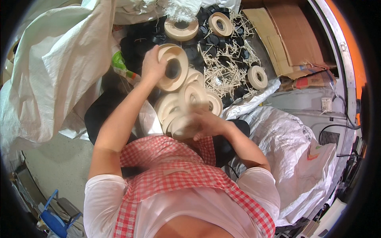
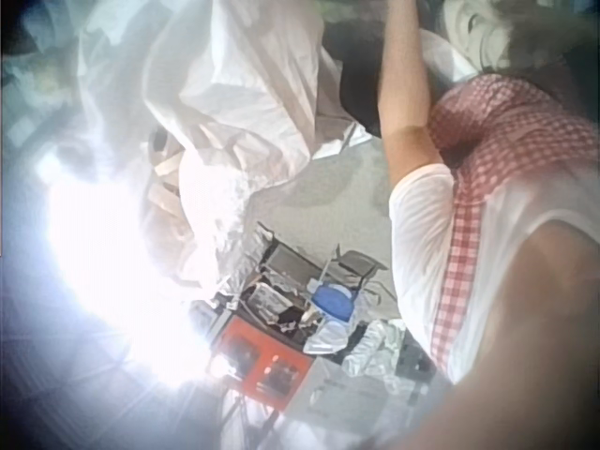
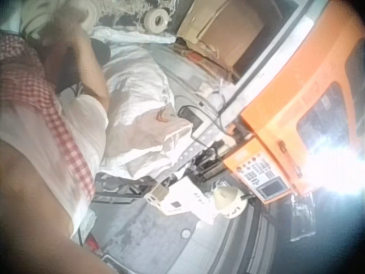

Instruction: The person sorts large plastic components by hand, taking them from a large white sack and placing them into groups on a workbench among other smaller black parts.

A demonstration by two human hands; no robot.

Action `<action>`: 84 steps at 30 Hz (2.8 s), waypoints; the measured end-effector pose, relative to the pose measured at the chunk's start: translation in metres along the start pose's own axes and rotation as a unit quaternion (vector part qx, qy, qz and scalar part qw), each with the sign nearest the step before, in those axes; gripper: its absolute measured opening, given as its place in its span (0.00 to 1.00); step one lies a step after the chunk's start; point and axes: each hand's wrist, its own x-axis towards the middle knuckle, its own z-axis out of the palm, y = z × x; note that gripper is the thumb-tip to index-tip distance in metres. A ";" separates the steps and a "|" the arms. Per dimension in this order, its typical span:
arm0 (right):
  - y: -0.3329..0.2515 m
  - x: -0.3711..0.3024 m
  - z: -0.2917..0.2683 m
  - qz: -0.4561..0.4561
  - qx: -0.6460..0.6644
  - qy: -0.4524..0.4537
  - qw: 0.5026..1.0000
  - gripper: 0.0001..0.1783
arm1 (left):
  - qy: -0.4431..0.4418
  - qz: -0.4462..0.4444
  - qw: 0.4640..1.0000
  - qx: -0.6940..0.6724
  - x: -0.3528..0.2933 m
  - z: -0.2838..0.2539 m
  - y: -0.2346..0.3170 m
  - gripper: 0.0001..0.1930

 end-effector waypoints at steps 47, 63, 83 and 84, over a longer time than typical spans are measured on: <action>0.168 -0.114 0.017 0.701 -0.222 0.110 0.669 0.15 | -0.270 -0.102 0.904 -0.314 -0.055 0.025 0.085 0.28; 0.033 0.036 -0.023 0.373 0.244 0.411 0.795 0.20 | -0.292 -0.092 0.847 -0.435 -0.075 0.022 0.083 0.25; 0.027 0.018 -0.019 0.281 0.252 0.280 0.883 0.34 | -0.338 -0.008 0.916 -0.216 -0.070 0.005 0.092 0.26; 0.040 0.011 -0.025 0.376 0.540 0.234 0.716 0.37 | -0.330 0.012 0.926 -0.181 -0.071 0.006 0.091 0.26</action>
